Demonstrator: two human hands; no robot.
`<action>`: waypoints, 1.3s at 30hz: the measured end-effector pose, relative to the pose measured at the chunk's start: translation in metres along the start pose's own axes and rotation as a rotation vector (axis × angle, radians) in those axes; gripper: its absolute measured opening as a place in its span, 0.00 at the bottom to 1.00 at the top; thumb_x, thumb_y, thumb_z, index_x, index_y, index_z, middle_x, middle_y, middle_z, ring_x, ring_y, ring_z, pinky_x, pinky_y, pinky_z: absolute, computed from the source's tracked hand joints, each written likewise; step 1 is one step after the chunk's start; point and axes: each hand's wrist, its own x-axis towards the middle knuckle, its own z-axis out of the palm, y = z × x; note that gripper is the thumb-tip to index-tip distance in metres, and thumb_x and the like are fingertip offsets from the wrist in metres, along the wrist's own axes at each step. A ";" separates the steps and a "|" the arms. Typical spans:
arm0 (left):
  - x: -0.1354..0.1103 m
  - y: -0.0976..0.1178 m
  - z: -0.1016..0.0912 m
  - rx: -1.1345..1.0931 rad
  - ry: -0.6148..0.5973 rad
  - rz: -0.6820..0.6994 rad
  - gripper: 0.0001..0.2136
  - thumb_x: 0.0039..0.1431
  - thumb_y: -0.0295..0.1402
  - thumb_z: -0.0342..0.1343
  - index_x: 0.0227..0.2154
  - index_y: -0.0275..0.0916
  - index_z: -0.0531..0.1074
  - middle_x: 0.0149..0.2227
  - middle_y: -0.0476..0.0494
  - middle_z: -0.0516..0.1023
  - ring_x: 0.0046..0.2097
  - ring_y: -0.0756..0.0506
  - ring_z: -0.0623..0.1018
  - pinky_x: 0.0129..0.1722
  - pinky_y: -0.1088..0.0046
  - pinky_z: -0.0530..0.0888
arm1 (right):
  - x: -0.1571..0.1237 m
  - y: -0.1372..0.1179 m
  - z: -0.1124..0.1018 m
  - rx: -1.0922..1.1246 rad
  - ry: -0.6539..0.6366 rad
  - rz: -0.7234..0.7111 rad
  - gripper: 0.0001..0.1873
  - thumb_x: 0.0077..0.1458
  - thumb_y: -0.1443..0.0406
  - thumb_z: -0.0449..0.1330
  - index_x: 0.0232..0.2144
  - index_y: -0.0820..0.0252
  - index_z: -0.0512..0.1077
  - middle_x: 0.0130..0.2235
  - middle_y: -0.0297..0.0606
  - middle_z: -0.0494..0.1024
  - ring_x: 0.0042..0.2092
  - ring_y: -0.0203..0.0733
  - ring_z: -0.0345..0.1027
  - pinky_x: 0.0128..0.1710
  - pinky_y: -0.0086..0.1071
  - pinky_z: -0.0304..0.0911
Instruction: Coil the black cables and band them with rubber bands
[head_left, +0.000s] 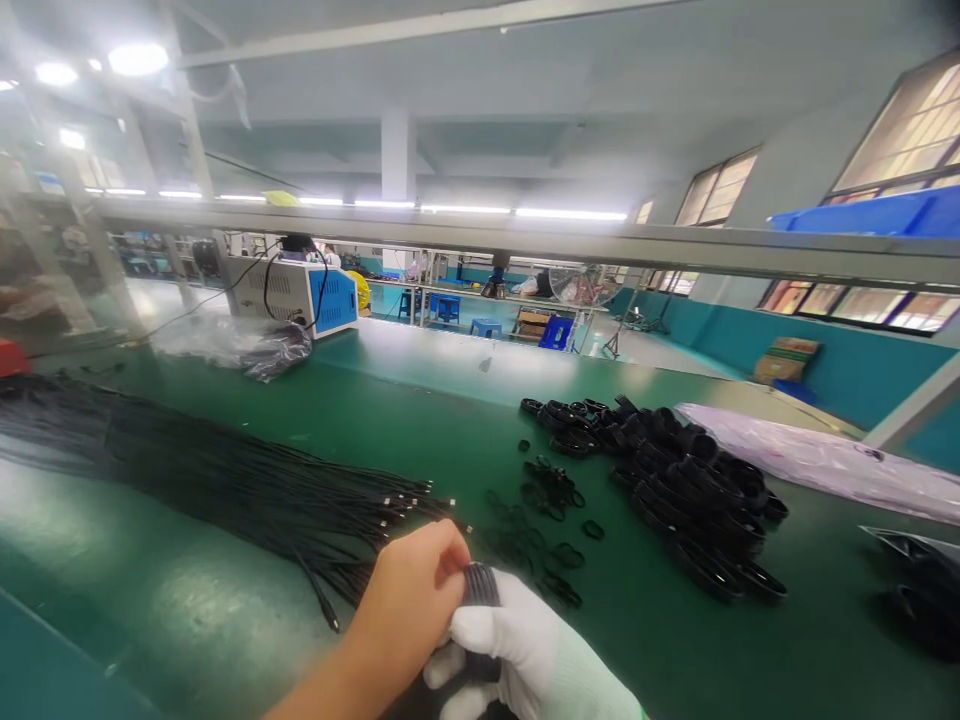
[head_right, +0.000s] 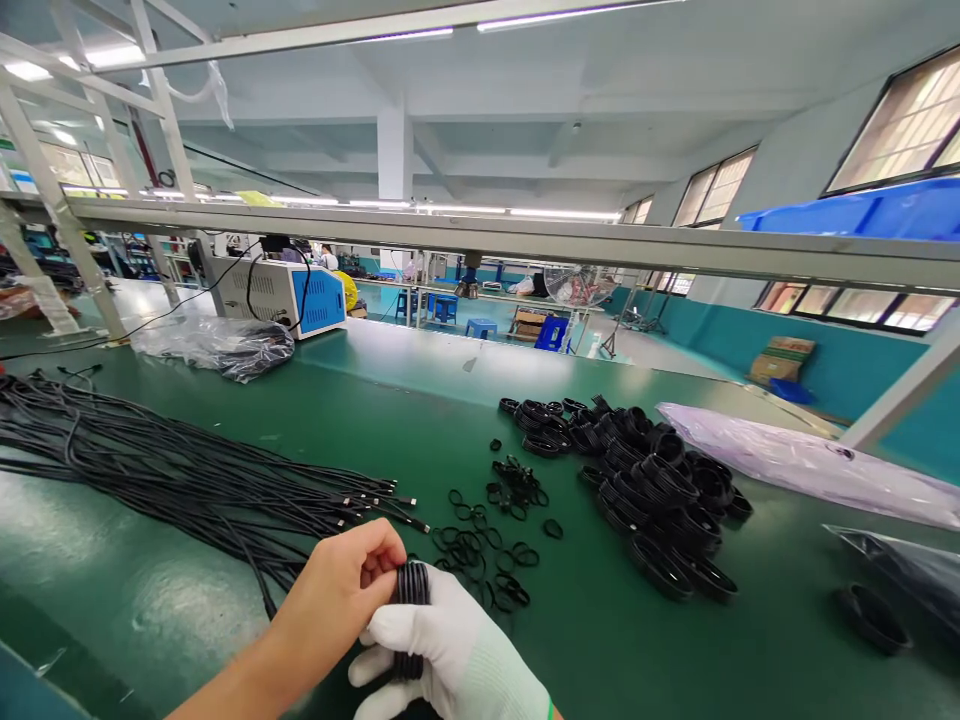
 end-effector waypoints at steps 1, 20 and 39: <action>-0.001 -0.001 0.002 0.014 0.020 0.006 0.06 0.48 0.24 0.48 0.23 0.40 0.66 0.22 0.54 0.70 0.27 0.50 0.69 0.27 0.77 0.62 | 0.000 -0.002 0.001 -0.016 0.006 0.013 0.16 0.48 0.65 0.64 0.40 0.65 0.69 0.33 0.39 0.72 0.33 0.37 0.71 0.26 0.27 0.71; 0.048 -0.017 -0.017 0.199 -0.096 0.073 0.05 0.54 0.32 0.50 0.31 0.39 0.69 0.29 0.50 0.74 0.32 0.48 0.73 0.30 0.74 0.65 | -0.029 -0.047 -0.037 0.095 0.381 -0.231 0.19 0.46 0.59 0.66 0.40 0.62 0.71 0.33 0.39 0.76 0.36 0.43 0.73 0.29 0.32 0.70; 0.031 -0.027 0.024 -0.620 -0.459 -0.150 0.18 0.50 0.49 0.53 0.27 0.39 0.58 0.23 0.54 0.64 0.21 0.54 0.63 0.23 0.77 0.61 | -0.011 -0.020 -0.034 -0.091 0.467 -0.267 0.28 0.38 0.62 0.68 0.41 0.63 0.63 0.35 0.38 0.73 0.26 0.35 0.68 0.16 0.25 0.61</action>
